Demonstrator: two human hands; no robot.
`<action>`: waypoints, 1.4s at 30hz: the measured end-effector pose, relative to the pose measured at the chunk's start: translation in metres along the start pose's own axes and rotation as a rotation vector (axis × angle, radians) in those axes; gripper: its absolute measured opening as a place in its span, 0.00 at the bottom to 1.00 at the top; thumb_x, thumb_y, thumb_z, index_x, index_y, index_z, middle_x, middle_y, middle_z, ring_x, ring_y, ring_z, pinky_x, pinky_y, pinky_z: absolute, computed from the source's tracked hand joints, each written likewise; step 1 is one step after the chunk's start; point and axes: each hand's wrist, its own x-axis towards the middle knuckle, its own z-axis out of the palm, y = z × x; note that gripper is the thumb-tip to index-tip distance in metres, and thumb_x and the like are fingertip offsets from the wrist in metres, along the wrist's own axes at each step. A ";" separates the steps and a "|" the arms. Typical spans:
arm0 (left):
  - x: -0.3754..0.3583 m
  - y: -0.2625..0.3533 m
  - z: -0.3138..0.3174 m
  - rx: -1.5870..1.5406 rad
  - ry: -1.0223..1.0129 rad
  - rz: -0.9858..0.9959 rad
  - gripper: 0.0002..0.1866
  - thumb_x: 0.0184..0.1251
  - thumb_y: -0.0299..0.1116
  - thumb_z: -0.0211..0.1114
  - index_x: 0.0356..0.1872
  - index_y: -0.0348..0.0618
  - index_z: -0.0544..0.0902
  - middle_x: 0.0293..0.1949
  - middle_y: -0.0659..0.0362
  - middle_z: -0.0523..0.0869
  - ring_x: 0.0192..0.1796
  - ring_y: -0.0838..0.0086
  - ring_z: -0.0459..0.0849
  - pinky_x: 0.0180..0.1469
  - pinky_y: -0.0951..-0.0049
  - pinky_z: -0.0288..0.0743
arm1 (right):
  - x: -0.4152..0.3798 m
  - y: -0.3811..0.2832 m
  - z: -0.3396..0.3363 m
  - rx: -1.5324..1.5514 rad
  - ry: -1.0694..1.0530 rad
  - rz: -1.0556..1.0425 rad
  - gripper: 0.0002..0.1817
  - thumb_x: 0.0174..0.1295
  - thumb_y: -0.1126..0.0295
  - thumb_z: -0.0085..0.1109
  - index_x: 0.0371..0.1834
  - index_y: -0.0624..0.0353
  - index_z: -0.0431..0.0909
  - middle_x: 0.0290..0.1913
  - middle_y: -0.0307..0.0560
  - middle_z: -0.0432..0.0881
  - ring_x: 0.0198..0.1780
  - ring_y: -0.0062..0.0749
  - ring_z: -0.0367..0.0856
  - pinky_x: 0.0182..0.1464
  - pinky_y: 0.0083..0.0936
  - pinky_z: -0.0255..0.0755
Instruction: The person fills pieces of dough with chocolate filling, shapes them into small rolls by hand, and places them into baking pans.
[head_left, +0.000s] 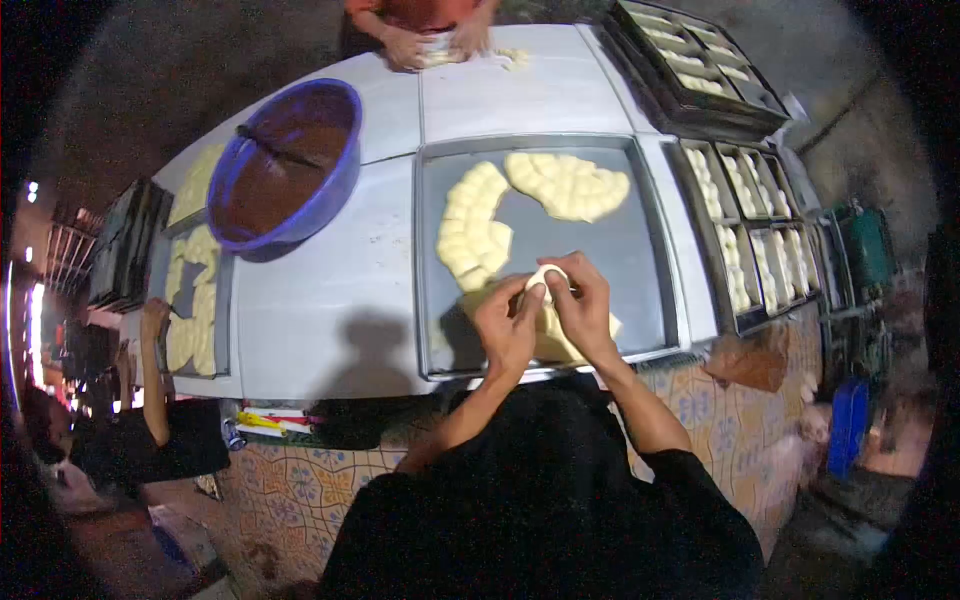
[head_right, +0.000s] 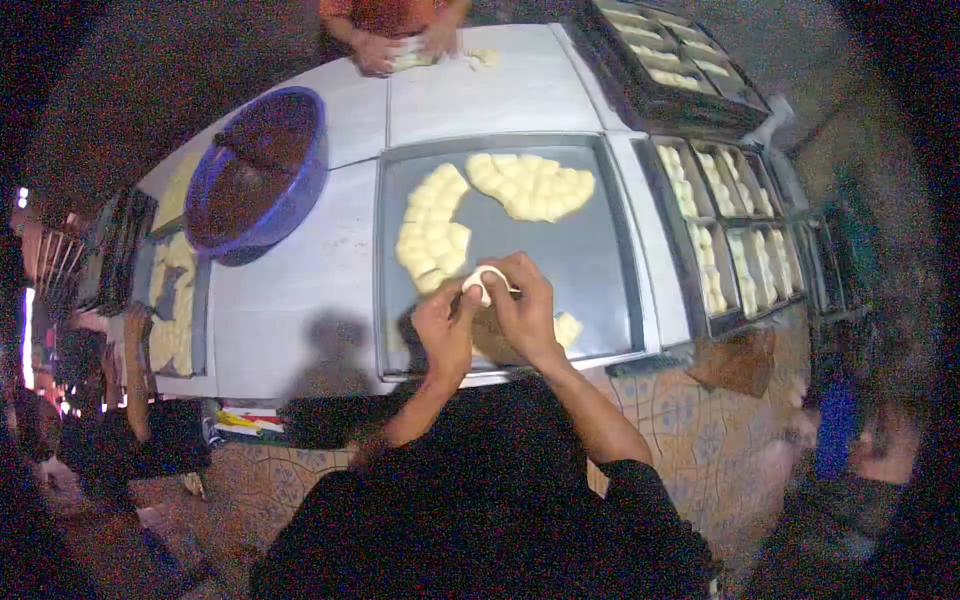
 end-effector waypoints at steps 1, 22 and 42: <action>0.005 -0.005 -0.008 -0.071 0.056 0.036 0.09 0.60 0.27 0.69 0.39 0.32 0.84 0.34 0.60 0.85 0.35 0.83 0.78 0.39 0.81 0.73 | 0.009 0.022 0.007 -0.045 -0.067 0.001 0.12 0.65 0.68 0.57 0.41 0.66 0.82 0.39 0.47 0.75 0.35 0.27 0.74 0.39 0.20 0.69; 0.355 -0.003 -0.283 0.834 -0.007 -0.560 0.39 0.69 0.67 0.37 0.43 0.34 0.79 0.30 0.52 0.83 0.37 0.58 0.81 0.48 0.60 0.72 | 0.073 0.064 0.116 0.655 -0.508 0.335 0.57 0.51 0.47 0.69 0.77 0.47 0.39 0.68 0.50 0.57 0.58 0.34 0.67 0.57 0.33 0.65; 0.082 0.000 -0.082 0.142 -0.140 -0.257 0.27 0.66 0.23 0.57 0.66 0.32 0.65 0.52 0.48 0.76 0.54 0.71 0.77 0.54 0.75 0.73 | 0.041 0.052 0.084 -0.385 -0.246 -0.279 0.20 0.52 0.80 0.64 0.51 0.62 0.78 0.50 0.46 0.73 0.43 0.30 0.73 0.44 0.23 0.69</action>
